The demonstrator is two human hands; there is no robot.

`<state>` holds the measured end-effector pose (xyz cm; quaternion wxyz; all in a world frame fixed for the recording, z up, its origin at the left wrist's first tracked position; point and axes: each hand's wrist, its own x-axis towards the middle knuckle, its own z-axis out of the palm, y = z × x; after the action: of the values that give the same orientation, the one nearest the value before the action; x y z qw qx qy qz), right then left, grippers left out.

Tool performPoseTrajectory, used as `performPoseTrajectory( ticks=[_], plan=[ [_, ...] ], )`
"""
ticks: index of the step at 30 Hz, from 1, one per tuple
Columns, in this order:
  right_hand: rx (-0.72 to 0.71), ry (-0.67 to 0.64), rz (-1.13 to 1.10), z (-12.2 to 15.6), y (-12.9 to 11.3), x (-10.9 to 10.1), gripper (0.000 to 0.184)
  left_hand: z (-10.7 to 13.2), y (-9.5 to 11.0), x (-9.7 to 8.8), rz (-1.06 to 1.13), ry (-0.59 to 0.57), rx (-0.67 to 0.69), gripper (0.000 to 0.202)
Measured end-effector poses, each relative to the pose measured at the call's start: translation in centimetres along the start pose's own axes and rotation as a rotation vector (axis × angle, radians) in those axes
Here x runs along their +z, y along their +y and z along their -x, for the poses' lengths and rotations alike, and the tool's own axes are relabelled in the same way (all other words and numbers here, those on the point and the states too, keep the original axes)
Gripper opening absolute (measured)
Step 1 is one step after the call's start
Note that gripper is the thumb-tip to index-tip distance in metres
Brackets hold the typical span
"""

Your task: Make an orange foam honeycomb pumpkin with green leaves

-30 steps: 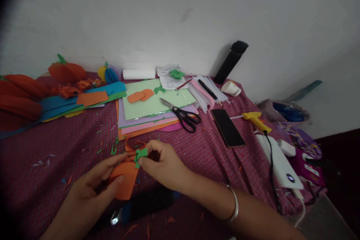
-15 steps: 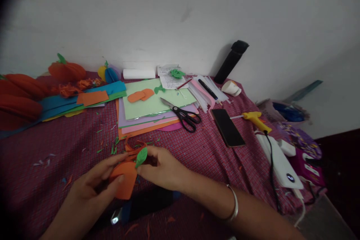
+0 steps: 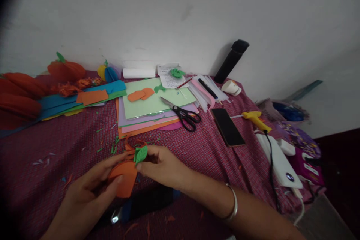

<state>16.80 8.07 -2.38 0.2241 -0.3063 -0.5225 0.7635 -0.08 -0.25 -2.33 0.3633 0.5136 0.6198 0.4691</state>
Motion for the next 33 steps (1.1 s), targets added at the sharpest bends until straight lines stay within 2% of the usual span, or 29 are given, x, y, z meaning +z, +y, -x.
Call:
performPoseTrajectory(
  ticks=[4, 7, 11, 16, 20, 25, 29, 33],
  plan=[
    [-0.029, 0.022, 0.026, -0.2, 0.1, 0.3, 0.004, 0.0, -0.2, 0.1, -0.024, -0.008, 0.024, 0.035],
    [-0.052, 0.047, 0.057, -0.3, 0.3, 0.5, 0.004, -0.1, -0.2, 0.2, -0.018, -0.015, 0.012, 0.036],
    [-0.042, 0.049, 0.043, -0.1, 0.2, 0.3, 0.008, -0.3, 0.1, 0.1, 0.083, -0.026, -0.108, 0.036],
    [-0.040, -0.028, -0.090, 0.2, 0.5, -0.3, 0.028, -0.8, -0.3, -0.4, 0.557, -0.122, -0.409, 0.031],
    [-0.063, -0.056, -0.105, 0.2, 0.9, -0.6, 0.032, -1.1, -0.9, -0.5, 0.836, -0.144, -0.518, 0.030],
    [-0.113, 0.012, -0.016, 0.1, 0.8, -0.8, 0.036, -1.3, -1.0, -0.5, 1.000, -0.186, -0.496, 0.034],
    [-0.075, -0.070, 0.043, 0.2, 0.7, -0.6, 0.031, -1.2, -0.8, -0.7, 1.022, -0.221, -0.416, 0.023],
    [-0.043, -0.158, -0.003, 0.3, 0.9, -0.2, 0.024, -1.1, -0.7, -0.8, 0.991, -0.257, -0.392, 0.009]
  ],
)
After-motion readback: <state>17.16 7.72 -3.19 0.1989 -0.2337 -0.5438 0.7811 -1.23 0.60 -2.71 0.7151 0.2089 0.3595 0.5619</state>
